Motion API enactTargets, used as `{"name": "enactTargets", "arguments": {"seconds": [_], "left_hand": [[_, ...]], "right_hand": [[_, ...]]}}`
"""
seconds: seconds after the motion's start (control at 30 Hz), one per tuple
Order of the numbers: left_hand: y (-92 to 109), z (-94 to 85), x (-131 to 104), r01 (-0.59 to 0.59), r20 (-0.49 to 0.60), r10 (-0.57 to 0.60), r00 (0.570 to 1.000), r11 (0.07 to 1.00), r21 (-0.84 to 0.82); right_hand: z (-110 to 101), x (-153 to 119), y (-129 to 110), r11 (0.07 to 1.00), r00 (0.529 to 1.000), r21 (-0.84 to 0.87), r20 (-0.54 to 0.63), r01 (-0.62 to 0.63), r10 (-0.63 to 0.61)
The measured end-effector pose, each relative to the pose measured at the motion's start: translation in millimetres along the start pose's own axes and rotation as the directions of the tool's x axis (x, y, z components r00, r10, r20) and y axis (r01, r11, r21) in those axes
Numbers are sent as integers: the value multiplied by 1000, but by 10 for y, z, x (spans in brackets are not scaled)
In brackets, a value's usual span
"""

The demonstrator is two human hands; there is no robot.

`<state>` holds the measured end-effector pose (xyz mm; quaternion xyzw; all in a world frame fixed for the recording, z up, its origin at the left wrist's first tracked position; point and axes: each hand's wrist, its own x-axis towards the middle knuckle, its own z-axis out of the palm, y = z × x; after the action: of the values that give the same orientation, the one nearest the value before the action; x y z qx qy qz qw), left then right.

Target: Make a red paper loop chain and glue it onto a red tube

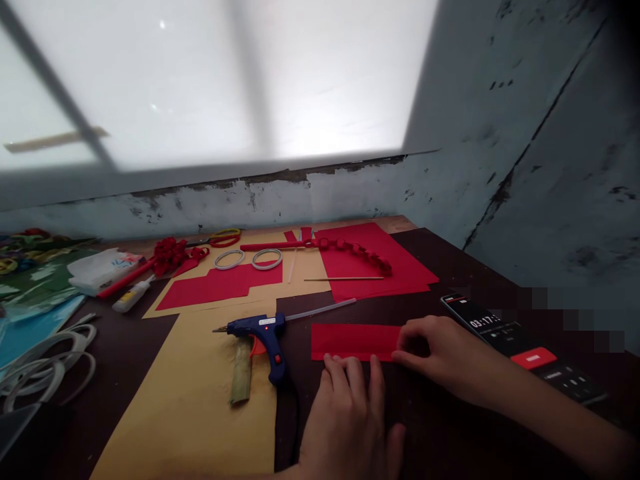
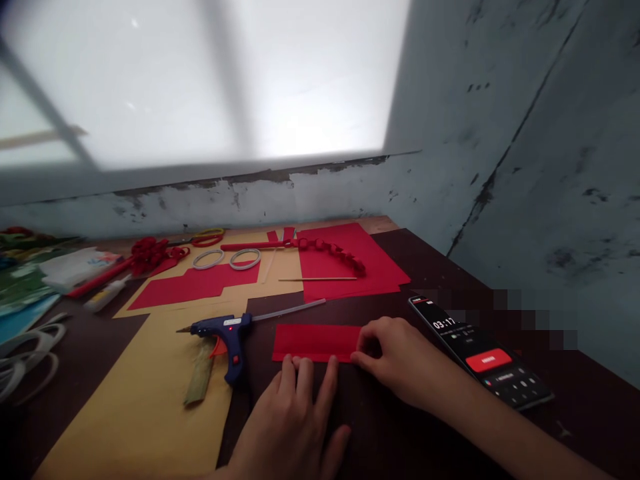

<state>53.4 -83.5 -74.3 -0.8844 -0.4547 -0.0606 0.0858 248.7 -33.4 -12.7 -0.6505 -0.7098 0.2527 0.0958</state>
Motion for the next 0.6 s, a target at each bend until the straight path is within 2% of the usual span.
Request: {"name": "enactTargets", "arguments": {"seconds": [0.13,0.37,0.6], "left_hand": [[-13,-78,19,-13,56,14,998,1000,-18],[-59,-360,106,-42,239,55,969,997,-61],[-48,-444,126,-23,294,48,955,996,-86]], "right_hand": [[1,-11,17,1000,1000,-14,-12,7,-7],[-7,-8,-16,999,1000,-40,-11,12,-12],[-7,-8,-27,999,1000,-46,-21,6,-7]]}}
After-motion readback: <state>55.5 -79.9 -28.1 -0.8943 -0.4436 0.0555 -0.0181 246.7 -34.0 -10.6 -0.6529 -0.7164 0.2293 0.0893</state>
